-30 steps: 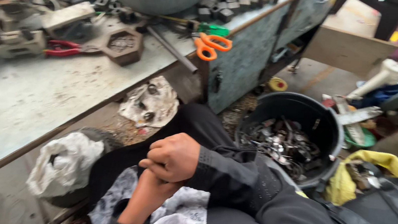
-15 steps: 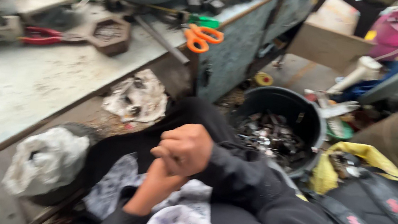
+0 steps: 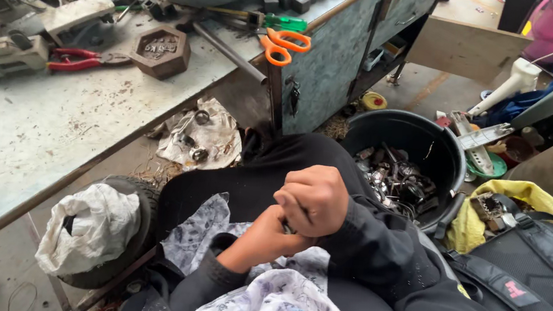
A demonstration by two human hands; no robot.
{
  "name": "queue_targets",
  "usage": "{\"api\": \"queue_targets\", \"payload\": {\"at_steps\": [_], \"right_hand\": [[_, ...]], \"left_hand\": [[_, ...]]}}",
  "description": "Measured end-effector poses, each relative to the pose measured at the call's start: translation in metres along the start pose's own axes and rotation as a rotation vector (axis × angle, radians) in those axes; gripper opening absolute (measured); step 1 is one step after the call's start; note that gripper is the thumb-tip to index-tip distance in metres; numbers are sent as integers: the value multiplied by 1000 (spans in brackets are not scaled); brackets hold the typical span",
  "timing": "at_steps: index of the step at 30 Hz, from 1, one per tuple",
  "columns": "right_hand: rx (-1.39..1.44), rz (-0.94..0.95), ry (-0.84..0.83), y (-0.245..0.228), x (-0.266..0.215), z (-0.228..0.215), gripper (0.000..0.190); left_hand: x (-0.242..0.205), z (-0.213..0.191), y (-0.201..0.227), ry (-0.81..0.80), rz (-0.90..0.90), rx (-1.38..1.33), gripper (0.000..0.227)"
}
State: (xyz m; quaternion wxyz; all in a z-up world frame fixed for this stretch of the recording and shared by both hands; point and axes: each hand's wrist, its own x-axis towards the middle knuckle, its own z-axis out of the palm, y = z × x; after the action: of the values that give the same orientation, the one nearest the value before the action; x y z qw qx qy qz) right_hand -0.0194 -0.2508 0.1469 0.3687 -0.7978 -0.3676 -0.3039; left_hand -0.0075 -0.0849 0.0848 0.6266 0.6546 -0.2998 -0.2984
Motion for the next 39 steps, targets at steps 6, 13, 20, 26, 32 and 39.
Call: {"api": "queue_targets", "payload": {"at_steps": [6, 13, 20, 26, 32, 39], "right_hand": [[45, 114, -34, -6, -6, -15, 27], [-84, 18, 22, -11, 7, -8, 17], [96, 738, 262, 32, 3, -70, 59], [768, 799, 259, 101, -9, -24, 48], [1280, 1096, 784, 225, -23, 12, 21], [1398, 988, 1069, 384, 52, -27, 36]], "left_hand": [[1, 4, 6, -76, -187, 74, 20], [-7, -9, -11, -91, -15, -69, 16], [3, -26, -29, 405, 287, 127, 19], [-15, -71, -28, 321, 235, -696, 49], [-28, -84, -25, 393, 197, -894, 45], [-26, -106, -48, 567, 27, -1191, 44]]}}
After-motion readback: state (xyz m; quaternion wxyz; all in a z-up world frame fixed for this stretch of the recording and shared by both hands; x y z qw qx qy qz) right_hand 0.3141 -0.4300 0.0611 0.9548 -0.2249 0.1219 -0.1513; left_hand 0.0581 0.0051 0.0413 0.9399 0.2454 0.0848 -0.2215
